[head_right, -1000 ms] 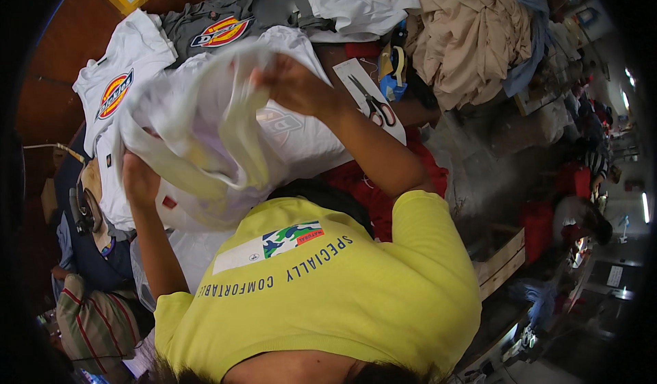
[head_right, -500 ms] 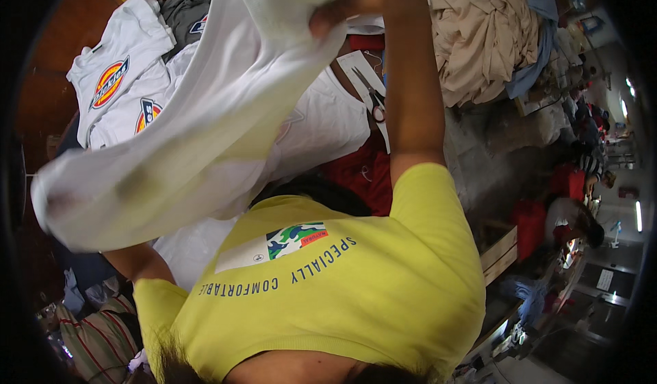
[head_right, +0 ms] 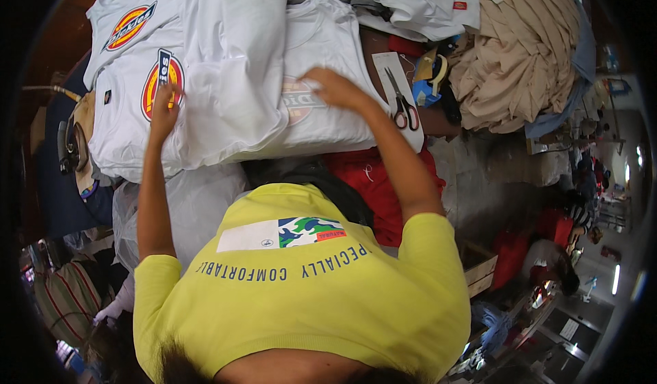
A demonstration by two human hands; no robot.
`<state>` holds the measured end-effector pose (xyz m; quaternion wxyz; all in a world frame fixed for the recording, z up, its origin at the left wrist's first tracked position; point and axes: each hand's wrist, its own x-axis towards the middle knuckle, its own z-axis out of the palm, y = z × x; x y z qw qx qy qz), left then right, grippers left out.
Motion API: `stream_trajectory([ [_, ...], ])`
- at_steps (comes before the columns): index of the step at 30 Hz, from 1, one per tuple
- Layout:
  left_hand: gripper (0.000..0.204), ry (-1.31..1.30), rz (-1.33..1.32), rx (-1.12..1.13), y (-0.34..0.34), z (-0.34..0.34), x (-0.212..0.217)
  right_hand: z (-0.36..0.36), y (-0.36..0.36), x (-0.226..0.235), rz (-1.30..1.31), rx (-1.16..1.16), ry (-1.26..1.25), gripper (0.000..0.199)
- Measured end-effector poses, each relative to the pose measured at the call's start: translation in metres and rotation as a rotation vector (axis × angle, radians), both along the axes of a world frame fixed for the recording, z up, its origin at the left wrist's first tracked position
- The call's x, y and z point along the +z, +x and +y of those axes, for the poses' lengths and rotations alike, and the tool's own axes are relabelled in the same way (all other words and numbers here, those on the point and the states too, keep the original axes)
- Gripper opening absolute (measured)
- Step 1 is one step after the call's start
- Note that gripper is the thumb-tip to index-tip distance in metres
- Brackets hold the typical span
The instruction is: The person trims loose threads from white t-shirts using shears and then folds them at a garment manufacturing station.
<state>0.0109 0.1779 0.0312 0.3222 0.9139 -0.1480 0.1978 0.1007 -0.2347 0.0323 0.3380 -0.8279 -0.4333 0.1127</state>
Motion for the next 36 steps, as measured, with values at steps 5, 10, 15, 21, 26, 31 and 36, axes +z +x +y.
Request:
stream_trajectory([
  [5,0.029,-0.084,0.302,0.024,-0.099,-0.029,-0.003,0.042,-0.056,-0.031,-0.183,-0.024,-0.079,0.046],
  [10,0.022,0.363,0.305,-0.006,-0.119,-0.045,-0.001,0.043,-0.039,-0.012,-0.209,0.142,-0.104,0.035],
  [15,0.021,0.429,0.199,0.032,-0.122,-0.045,-0.02,-0.042,-0.038,0.06,-0.288,-0.499,0.339,0.024],
  [21,0.019,0.234,-0.035,0.079,-0.126,-0.082,-0.017,-0.084,-0.088,0.082,-0.872,-0.939,0.35,0.021],
  [26,0.025,0.0,-0.357,0.655,-0.142,-0.07,0.002,-0.09,-0.105,0.031,-0.158,-1.158,0.965,0.026],
  [31,0.01,-1.151,-0.126,0.76,-0.154,-0.068,-0.008,-0.088,-0.137,0.002,-0.144,-1.048,0.657,0.025],
  [36,0.018,-1.255,-0.072,0.715,-0.169,-0.07,-0.039,-0.094,-0.149,-0.005,-0.231,-0.712,-0.214,0.015],
])
